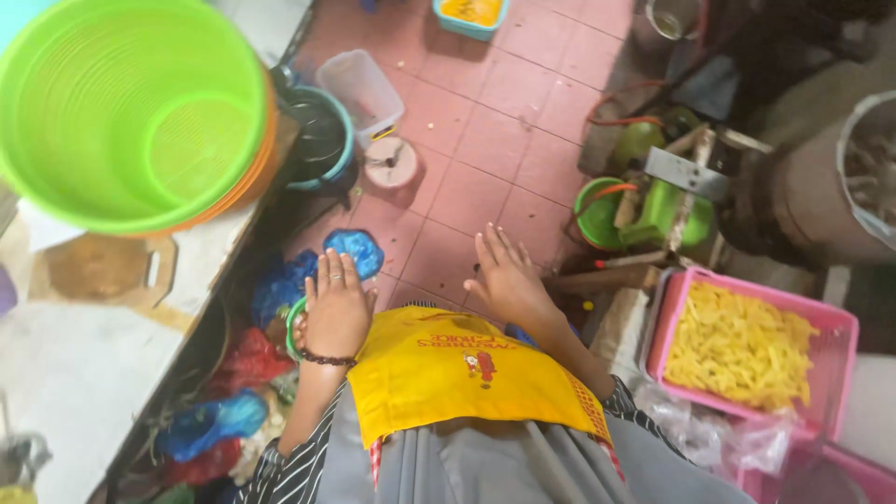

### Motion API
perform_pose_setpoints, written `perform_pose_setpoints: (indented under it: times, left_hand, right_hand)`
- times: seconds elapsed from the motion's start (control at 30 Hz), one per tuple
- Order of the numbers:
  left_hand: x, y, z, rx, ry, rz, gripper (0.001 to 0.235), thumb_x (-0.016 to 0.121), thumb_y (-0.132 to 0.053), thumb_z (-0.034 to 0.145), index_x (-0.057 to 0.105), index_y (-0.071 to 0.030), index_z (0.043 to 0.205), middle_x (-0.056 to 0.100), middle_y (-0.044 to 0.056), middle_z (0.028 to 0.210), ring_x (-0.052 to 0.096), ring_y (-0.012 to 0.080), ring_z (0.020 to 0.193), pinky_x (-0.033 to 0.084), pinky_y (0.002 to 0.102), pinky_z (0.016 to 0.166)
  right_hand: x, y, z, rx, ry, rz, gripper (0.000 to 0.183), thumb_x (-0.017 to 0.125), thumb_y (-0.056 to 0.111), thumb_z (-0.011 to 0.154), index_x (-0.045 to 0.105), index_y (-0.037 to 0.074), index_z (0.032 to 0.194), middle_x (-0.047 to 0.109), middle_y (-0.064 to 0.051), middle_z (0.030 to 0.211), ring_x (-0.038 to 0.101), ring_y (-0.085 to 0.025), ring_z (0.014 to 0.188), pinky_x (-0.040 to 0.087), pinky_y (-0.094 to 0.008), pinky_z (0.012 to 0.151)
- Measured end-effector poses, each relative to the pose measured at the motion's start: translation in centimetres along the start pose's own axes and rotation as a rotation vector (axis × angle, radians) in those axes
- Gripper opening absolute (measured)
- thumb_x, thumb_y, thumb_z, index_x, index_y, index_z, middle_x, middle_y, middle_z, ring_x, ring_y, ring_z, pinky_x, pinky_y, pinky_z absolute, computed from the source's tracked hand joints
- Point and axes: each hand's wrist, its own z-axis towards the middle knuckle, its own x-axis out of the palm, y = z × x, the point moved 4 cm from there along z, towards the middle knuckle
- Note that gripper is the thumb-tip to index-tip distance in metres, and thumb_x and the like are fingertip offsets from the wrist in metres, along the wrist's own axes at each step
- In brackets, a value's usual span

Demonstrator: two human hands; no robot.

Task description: Packaging portions of cooked meat and noodles into small plastic bags.

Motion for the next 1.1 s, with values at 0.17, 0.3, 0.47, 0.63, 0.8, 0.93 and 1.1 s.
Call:
perform_pose_setpoints:
  times: [0.17, 0.3, 0.47, 0.63, 0.8, 0.93, 1.1]
  left_hand:
    - [1.3, 2.7, -4.4, -0.1, -0.011, 0.007, 0.071, 0.061, -0.042, 0.093, 0.046, 0.007, 0.143, 0.047, 0.028, 0.149, 0.044, 0.04, 0.141, 0.035, 0.057, 0.116]
    - [2.6, 5.2, -7.5, -0.296, 0.024, -0.056, 0.067, 0.06, -0.041, 0.093, 0.048, 0.005, 0.139, 0.049, 0.028, 0.148, 0.046, 0.0382, 0.139, 0.037, 0.056, 0.113]
    - [3.8, 6.2, -9.3, -0.458, 0.002, -0.177, 0.073, 0.062, -0.041, 0.092, 0.044, 0.007, 0.143, 0.051, 0.026, 0.146, 0.047, 0.0385, 0.137, 0.04, 0.056, 0.109]
    - [4.2, 7.0, -10.2, -0.552, -0.04, -0.218, 0.071, 0.065, -0.039, 0.089, 0.046, 0.005, 0.142, 0.051, 0.026, 0.145, 0.048, 0.0387, 0.136, 0.04, 0.057, 0.106]
    - [5.9, 7.7, -9.9, -0.556, -0.029, -0.192, 0.069, 0.064, -0.041, 0.092, 0.048, 0.007, 0.139, 0.055, 0.027, 0.141, 0.051, 0.0412, 0.134, 0.042, 0.053, 0.109]
    - [6.9, 8.0, -8.7, -0.487, -0.067, -0.184, 0.068, 0.065, -0.042, 0.09, 0.051, 0.006, 0.136, 0.056, 0.029, 0.138, 0.052, 0.0442, 0.131, 0.04, 0.053, 0.11]
    - [7.3, 8.5, -6.6, -0.412, 0.055, -0.187, 0.069, 0.064, -0.045, 0.091, 0.052, 0.004, 0.138, 0.057, 0.026, 0.138, 0.053, 0.0428, 0.131, 0.041, 0.055, 0.108]
  right_hand:
    - [3.3, 5.4, 4.3, -0.309, 0.175, -0.002, 0.082, 0.066, 0.045, 0.092, 0.035, -0.003, 0.151, 0.027, -0.027, 0.161, 0.025, -0.04, 0.15, 0.024, -0.06, 0.118]
    - [5.6, 8.3, 6.4, -0.524, 0.457, -0.142, 0.079, 0.065, 0.046, 0.093, 0.036, -0.001, 0.15, 0.029, -0.024, 0.161, 0.026, -0.038, 0.151, 0.025, -0.061, 0.117]
    - [4.8, 11.1, 9.3, -0.659, 0.537, -0.221, 0.076, 0.063, 0.043, 0.095, 0.037, -0.002, 0.15, 0.032, -0.023, 0.161, 0.027, -0.037, 0.152, 0.027, -0.061, 0.117]
    - [5.0, 13.3, 11.5, -0.709, 0.535, -0.206, 0.075, 0.063, 0.04, 0.095, 0.036, -0.003, 0.151, 0.033, -0.024, 0.159, 0.028, -0.038, 0.15, 0.026, -0.061, 0.117]
    - [6.1, 14.0, 12.1, -0.803, 0.59, -0.292, 0.074, 0.06, 0.043, 0.096, 0.037, 0.0, 0.15, 0.036, -0.019, 0.159, 0.032, -0.034, 0.149, 0.026, -0.06, 0.117]
    - [7.0, 12.6, 12.9, -0.811, 0.578, -0.293, 0.074, 0.06, 0.044, 0.096, 0.037, 0.0, 0.15, 0.037, -0.02, 0.158, 0.033, -0.034, 0.149, 0.028, -0.06, 0.118]
    - [4.7, 12.9, 12.7, -0.652, 0.588, -0.247, 0.074, 0.06, 0.043, 0.096, 0.035, 0.0, 0.151, 0.034, -0.02, 0.16, 0.031, -0.034, 0.15, 0.026, -0.06, 0.117]
